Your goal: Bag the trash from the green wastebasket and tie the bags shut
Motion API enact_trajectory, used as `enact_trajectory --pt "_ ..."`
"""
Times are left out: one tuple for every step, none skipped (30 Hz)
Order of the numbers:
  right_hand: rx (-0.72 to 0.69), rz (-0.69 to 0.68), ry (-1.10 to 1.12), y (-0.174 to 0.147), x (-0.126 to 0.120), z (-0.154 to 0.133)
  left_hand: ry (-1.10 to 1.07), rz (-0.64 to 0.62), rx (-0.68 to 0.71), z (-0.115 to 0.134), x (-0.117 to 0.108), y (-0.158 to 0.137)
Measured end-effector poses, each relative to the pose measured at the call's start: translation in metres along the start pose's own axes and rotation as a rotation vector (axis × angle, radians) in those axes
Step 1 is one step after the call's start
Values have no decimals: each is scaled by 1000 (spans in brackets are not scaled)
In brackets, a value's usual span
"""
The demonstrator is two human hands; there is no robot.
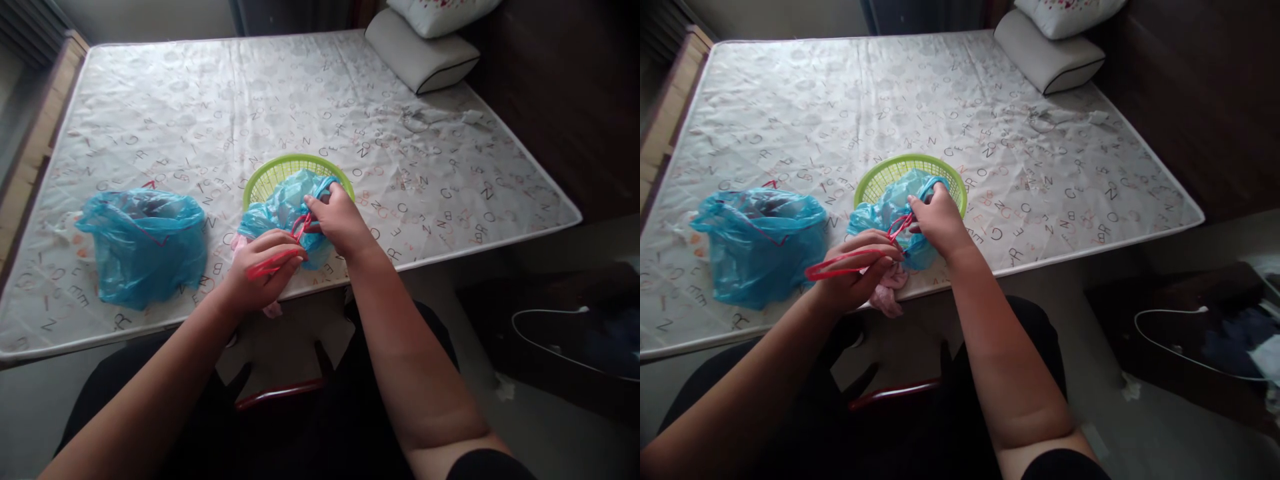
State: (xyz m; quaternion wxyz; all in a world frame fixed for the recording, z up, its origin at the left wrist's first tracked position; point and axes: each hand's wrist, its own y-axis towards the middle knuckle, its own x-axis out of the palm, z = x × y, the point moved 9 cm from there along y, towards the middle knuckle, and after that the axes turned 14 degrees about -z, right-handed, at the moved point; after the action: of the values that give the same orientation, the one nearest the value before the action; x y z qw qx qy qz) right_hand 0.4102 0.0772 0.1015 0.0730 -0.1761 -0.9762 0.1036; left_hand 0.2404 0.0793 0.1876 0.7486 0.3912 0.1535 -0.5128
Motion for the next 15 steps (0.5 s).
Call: enact_trajectory --pt "2 -1 -2 0 0 0 7 0 7 1 0 0" --pt "2 -5 5 -1 1 0 6 -3 7 1 0 -1" --pt "-2 -8 21 0 1 -1 0 -3 -2 0 0 -2" --pt "-8 -9 46 0 1 -1 -11 5 -16 -2 0 -3" --pt "-13 -9 79 1 0 0 -25 19 -32 -5 -1 -4" --pt "-18 -7 116 2 -1 1 -39 40 -48 -9 -2 -7" --pt "-23 -8 154 4 -2 2 -49 72 -65 -13 -4 -9" --pt "-29 -13 190 5 -3 2 -55 111 -82 -17 -7 -12" --pt "-37 -21 223 7 -4 3 -56 152 -99 -21 -10 -15" --pt "-46 -30 251 8 -4 3 -56 193 -114 -25 -13 -19" --pt "-56 -36 275 9 -4 2 -55 230 -129 -28 -16 -21" --pt "-64 -36 294 9 -4 2 -57 260 -143 -30 -18 -23" --pt "-71 -31 309 9 -4 1 -63 279 -155 -32 -20 -25" --pt "-74 -24 318 8 -3 0 -72 296 -166 -33 -21 -25" --pt "-71 -26 317 7 -2 -1 -82 311 -178 -34 -22 -26"
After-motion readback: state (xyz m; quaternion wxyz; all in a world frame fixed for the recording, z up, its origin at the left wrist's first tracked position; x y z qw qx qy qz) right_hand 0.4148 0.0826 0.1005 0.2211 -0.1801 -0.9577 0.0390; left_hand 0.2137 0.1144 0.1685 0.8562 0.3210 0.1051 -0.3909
